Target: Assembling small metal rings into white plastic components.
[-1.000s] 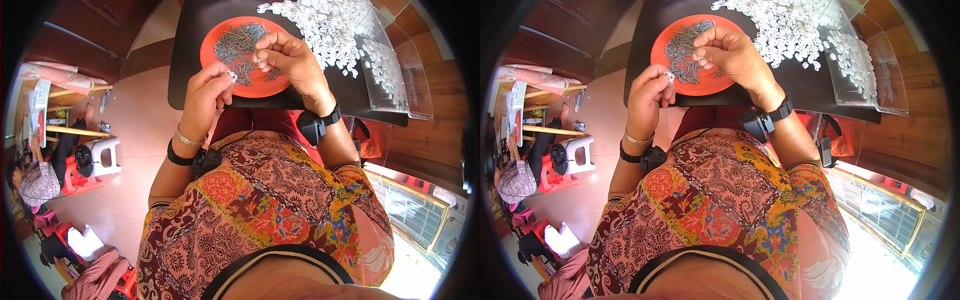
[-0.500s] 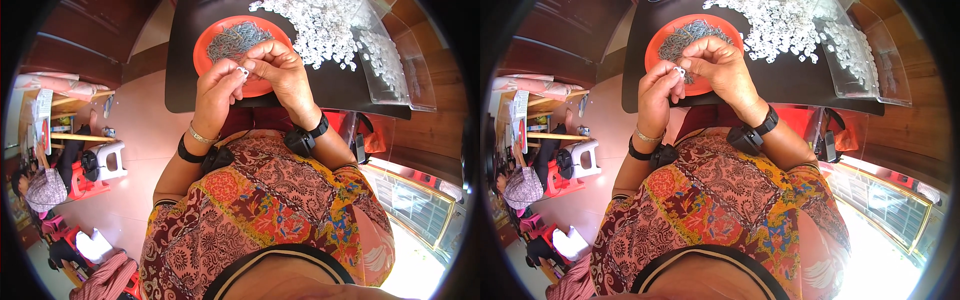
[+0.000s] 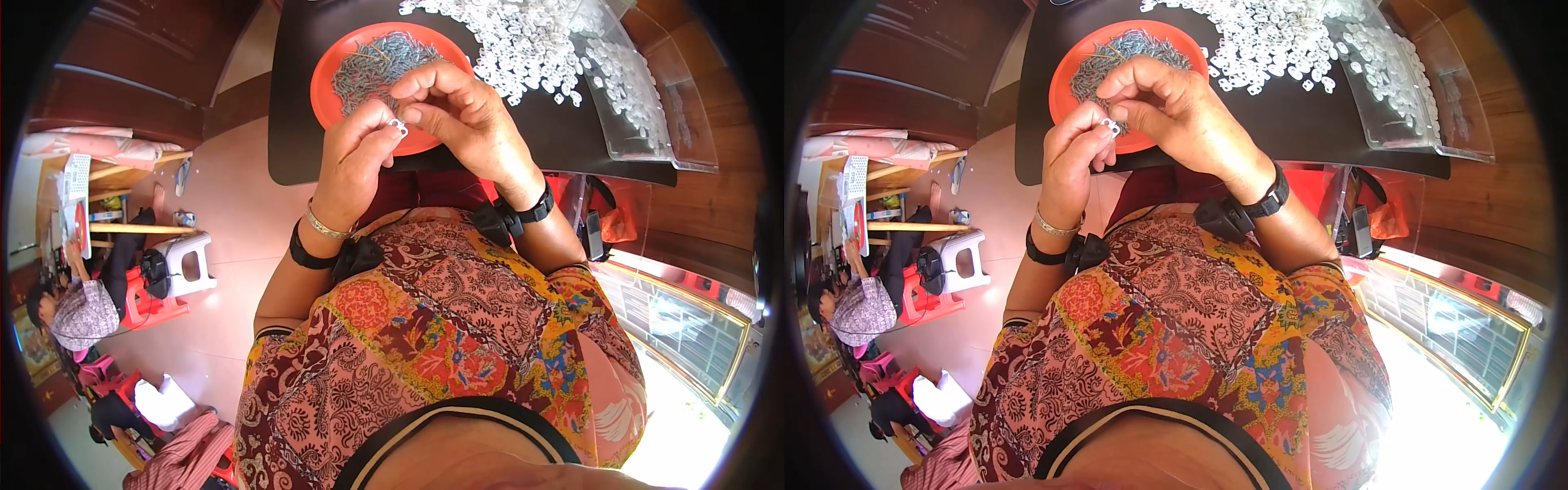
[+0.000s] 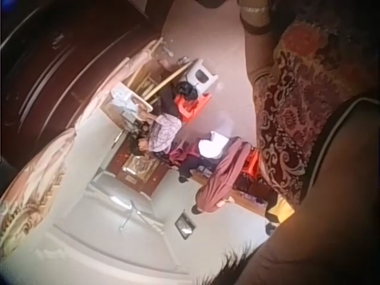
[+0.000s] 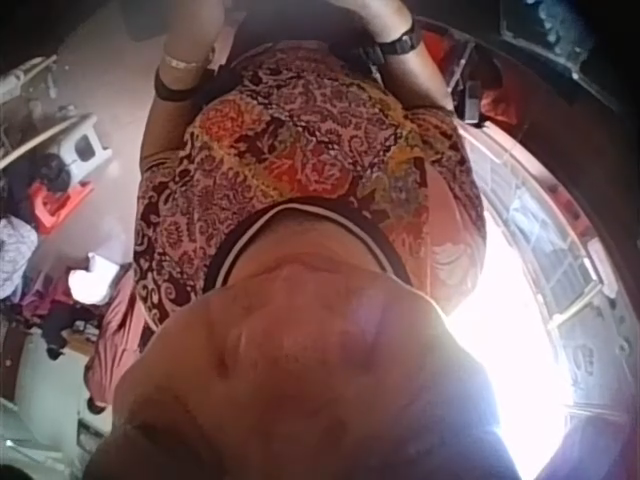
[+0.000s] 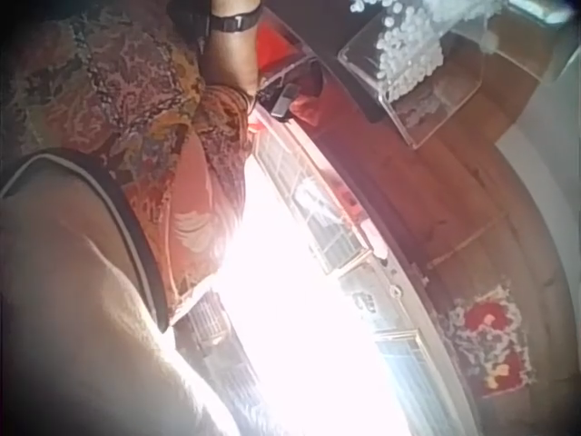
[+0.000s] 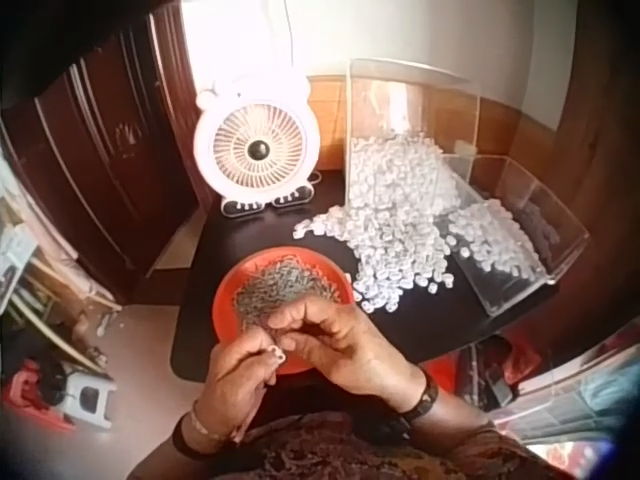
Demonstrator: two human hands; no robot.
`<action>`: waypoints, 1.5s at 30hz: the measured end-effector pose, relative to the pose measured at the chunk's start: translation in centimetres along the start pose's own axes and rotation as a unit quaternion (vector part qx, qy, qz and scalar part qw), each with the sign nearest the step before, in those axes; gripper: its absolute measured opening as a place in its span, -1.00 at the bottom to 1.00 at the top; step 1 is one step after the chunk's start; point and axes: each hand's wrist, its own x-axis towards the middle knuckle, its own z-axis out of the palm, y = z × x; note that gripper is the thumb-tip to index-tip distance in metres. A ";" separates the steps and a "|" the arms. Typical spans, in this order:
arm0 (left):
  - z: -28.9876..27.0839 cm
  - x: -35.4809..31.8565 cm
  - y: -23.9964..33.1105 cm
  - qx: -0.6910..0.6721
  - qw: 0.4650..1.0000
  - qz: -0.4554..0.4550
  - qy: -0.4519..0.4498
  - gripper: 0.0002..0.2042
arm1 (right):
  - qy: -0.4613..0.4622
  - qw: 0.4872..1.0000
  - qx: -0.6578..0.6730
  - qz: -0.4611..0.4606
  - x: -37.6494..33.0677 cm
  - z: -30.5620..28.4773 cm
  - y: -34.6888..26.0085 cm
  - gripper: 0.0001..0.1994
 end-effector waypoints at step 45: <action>0.6 -0.1 -0.3 -0.162 0.984 -0.056 0.040 -0.89 | 0.128 0.801 -0.578 0.082 -2.8 -16.0 1.0 -0.80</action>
